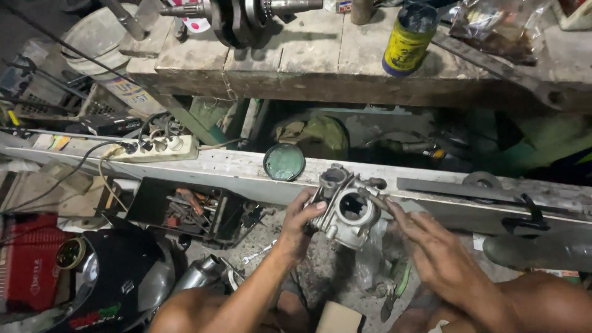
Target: Cleaning a motorcycle cylinder head using a cloth, screwdriver, and spray cleaner to remove debris and carbon buildup.
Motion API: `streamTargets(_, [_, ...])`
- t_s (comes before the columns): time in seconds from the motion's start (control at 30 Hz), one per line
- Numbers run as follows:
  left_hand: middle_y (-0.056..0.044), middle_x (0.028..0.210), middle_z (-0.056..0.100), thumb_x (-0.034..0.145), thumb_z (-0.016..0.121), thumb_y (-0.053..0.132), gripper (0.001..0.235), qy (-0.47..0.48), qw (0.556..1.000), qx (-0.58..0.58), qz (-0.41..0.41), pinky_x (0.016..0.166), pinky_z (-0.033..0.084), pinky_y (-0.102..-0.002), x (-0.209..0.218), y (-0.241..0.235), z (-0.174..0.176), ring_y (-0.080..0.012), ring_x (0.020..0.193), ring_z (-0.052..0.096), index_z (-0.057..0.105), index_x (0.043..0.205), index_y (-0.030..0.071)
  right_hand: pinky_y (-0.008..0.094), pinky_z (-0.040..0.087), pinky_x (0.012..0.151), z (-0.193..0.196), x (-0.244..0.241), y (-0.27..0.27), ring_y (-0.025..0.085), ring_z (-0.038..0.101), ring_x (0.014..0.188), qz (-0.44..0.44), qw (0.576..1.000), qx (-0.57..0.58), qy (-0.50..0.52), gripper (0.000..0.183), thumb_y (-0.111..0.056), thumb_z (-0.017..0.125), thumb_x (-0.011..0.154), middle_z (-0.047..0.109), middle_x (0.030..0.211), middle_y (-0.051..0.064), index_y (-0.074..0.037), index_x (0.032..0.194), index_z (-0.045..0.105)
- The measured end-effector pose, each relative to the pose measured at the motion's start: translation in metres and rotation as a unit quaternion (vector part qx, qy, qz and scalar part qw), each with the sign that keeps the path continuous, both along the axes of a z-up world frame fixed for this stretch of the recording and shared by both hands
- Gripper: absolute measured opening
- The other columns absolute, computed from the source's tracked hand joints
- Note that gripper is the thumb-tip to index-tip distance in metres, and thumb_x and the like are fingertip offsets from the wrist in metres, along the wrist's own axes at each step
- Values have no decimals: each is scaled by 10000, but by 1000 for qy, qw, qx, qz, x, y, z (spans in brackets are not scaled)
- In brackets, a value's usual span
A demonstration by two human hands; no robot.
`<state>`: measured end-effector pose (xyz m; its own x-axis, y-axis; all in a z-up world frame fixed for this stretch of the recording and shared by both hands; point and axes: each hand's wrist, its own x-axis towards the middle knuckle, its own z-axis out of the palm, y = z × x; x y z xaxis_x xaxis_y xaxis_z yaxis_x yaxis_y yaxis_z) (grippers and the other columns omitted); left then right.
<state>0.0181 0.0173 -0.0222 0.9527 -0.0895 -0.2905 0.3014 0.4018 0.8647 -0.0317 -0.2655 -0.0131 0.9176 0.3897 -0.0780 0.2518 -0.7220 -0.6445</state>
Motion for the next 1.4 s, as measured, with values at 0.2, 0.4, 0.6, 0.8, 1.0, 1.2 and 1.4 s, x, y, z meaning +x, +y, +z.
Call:
streamTargets(0.2, [-65,947,734,609,777,404,443,48,996,73,27,912,451,-450,7,5,-4,-249,976,631,649,949,150,359,549,881,28,-9,7,219,744,1053,-67,987,64,-134,370,-225,655,915,780,1158,34,-147,1274,703])
streamTargets(0.4, [-78,993,758,606,821,341,466,105,982,146,64,1030,419,-440,9,5,3,-247,1040,658,638,999,171,288,555,727,31,-4,14,148,763,840,-50,983,38,-172,260,-169,657,931,767,1016,-5,-157,1190,672])
streamTargets(0.6, [-115,1190,761,557,791,474,581,119,970,207,40,1081,407,-538,9,4,12,-298,1217,637,654,1059,216,384,569,754,21,-4,9,221,700,985,-26,993,-24,-112,513,-85,599,907,698,1099,0,-241,1396,595])
streamTargets(0.8, [-114,1428,632,568,736,538,657,120,958,260,5,1087,394,-571,8,0,25,-315,1314,560,615,1145,247,410,570,983,9,-2,4,289,676,1175,-19,988,-13,-150,541,-84,623,878,732,1223,49,-242,1395,601])
streamTargets(1.0, [-82,1360,686,587,740,525,612,97,959,266,11,1067,420,-545,7,-1,26,-293,1275,600,656,1119,233,461,471,1134,-11,7,-8,349,603,1309,-8,990,3,-144,530,-90,626,875,682,1354,105,-211,1390,616])
streamTargets(1.2, [-81,1217,716,639,754,441,505,89,966,242,22,1002,439,-447,6,-2,24,-267,1155,634,646,1072,205,497,519,1082,-42,11,-18,383,592,1311,2,986,-49,-156,549,-117,633,858,635,1363,219,-187,1402,610])
streamTargets(1.4, [-89,1212,708,632,745,463,520,102,960,260,17,978,454,-469,6,-4,32,-270,1139,624,650,1074,206,556,618,926,-25,8,-20,367,688,1163,-52,990,-93,-94,451,-249,657,856,579,1477,131,-258,1306,675])
